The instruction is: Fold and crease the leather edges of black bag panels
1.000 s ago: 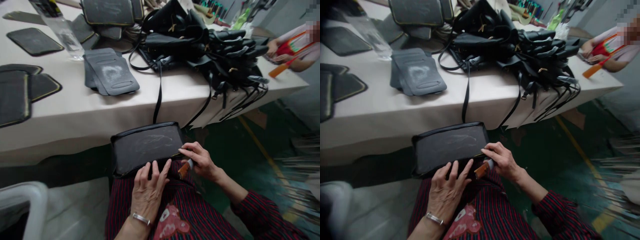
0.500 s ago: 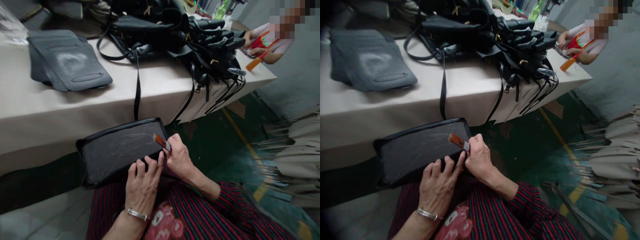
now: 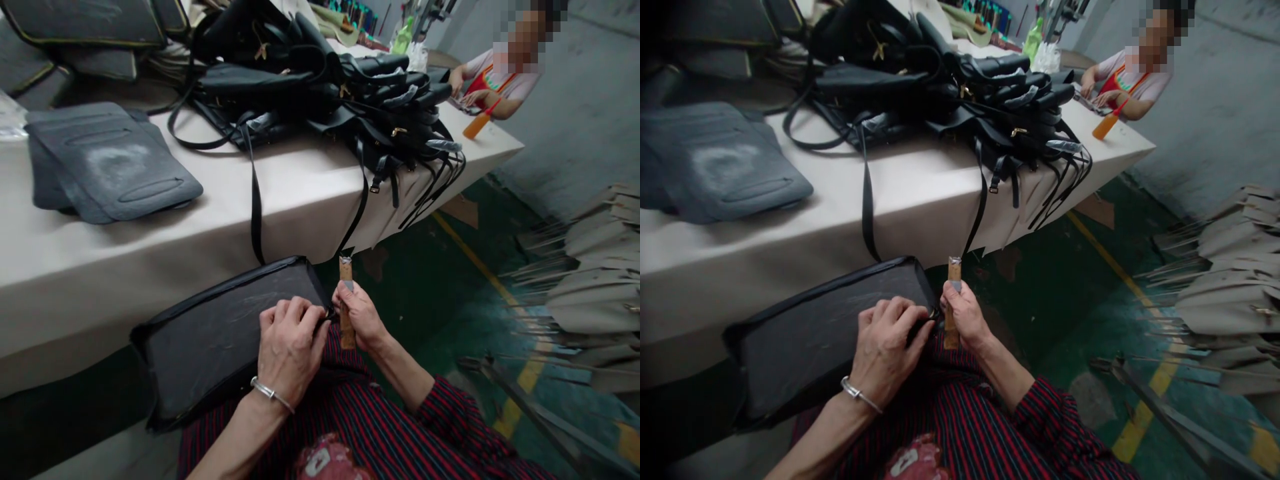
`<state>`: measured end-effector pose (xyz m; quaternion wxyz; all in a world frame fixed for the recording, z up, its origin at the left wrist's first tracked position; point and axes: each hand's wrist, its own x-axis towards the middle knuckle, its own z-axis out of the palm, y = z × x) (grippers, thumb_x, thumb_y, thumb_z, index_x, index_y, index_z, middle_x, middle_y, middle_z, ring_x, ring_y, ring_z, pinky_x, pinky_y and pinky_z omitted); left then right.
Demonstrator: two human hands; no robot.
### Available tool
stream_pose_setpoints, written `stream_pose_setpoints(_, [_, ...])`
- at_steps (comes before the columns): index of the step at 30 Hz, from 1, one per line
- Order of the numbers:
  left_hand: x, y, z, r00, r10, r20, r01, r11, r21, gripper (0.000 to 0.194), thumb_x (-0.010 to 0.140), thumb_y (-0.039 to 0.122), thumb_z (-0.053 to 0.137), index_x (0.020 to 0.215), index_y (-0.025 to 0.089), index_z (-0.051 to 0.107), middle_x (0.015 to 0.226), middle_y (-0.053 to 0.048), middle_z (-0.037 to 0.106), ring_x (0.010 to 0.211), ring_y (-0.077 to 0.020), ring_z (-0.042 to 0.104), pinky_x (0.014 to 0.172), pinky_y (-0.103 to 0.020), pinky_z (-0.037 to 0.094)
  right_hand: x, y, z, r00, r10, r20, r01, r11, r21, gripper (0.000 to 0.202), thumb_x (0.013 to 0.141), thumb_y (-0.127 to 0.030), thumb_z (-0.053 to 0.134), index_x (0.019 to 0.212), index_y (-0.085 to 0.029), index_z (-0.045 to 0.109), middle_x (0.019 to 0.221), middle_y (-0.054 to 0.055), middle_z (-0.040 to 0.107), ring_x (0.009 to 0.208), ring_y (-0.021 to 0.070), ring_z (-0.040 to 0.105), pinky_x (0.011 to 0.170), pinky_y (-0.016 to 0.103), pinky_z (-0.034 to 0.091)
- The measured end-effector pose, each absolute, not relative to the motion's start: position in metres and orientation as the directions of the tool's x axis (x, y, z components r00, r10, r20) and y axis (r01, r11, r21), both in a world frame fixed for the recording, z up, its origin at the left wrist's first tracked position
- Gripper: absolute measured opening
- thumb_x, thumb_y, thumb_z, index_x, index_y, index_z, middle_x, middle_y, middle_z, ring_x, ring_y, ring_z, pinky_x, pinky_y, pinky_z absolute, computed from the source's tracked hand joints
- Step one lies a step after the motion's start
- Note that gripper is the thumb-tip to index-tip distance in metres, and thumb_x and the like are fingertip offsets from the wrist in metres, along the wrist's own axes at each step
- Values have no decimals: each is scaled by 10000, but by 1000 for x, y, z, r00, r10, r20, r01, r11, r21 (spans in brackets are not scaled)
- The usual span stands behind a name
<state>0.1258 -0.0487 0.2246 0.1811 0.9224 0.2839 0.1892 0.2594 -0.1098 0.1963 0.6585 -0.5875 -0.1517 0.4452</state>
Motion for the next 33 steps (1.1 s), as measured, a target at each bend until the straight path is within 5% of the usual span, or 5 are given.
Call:
stream_pose_setpoints(9, [127,-50,226,752,625,209,498,-747,441,94,867,280,536,839,221,603,931,-50,599,902,-245,489,809,-421,331,253,-95,192,613,704,-358,-386,-129,-914,330,847,-501,574,782,-204,445,670,-55,347,585,105,312,545,232,296])
stream_pose_setpoints(15, [129,-51,222,685,692,227,522,-684,510,76,835,239,561,902,203,556,986,-82,562,938,-256,503,809,-415,362,253,-86,193,644,722,-254,-116,-237,-965,266,873,-455,546,826,-209,454,692,-55,385,611,110,356,560,238,323])
stream_pose_setpoints(23, [128,-45,217,608,750,260,510,-621,595,277,786,140,532,1037,176,419,1016,-99,525,996,-266,508,846,-421,387,259,-49,186,687,694,-217,-7,-292,-956,309,851,-470,550,754,-204,425,674,-47,421,599,105,382,533,238,309])
stream_pose_setpoints(28, [125,-49,220,644,721,255,503,-651,569,372,770,280,613,1067,168,418,1032,-104,531,1013,-279,510,880,-441,376,278,-50,194,732,653,-192,-348,116,-930,331,840,-501,555,816,-243,349,628,-75,335,524,94,361,478,219,327])
stream_pose_setpoints(33, [132,-53,221,626,740,247,597,-658,459,382,824,386,587,1087,157,433,1051,-118,552,987,-289,519,859,-437,367,271,-72,212,833,547,-81,-328,372,-868,283,916,-482,498,855,-272,318,650,-72,320,479,85,322,387,186,269])
